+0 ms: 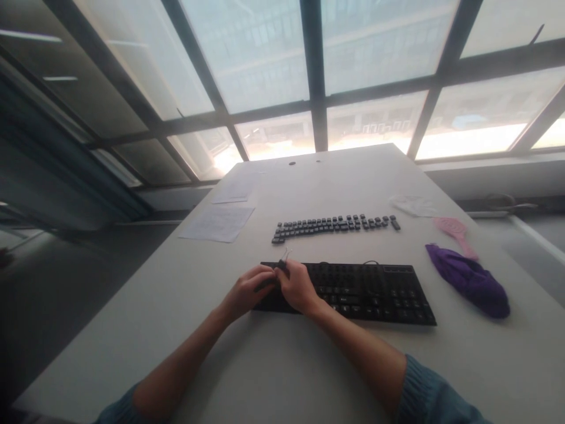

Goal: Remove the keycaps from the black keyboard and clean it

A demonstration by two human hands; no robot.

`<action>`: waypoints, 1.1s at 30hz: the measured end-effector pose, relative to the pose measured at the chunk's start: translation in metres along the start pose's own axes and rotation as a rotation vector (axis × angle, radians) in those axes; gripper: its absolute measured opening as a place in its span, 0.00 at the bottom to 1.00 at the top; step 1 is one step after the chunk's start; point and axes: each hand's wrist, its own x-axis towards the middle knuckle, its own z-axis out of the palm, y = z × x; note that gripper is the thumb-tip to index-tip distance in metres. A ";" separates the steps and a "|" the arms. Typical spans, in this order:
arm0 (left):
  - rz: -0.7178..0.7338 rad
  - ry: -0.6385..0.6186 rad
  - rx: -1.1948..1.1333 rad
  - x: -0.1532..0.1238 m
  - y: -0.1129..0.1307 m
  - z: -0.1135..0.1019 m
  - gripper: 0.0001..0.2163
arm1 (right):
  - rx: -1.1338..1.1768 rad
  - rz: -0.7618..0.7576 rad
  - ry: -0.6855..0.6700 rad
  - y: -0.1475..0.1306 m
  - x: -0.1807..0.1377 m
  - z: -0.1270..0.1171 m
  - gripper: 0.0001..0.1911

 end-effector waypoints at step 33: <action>-0.035 0.058 0.334 0.105 -0.084 0.014 0.05 | 0.080 0.030 0.053 0.001 0.003 -0.002 0.10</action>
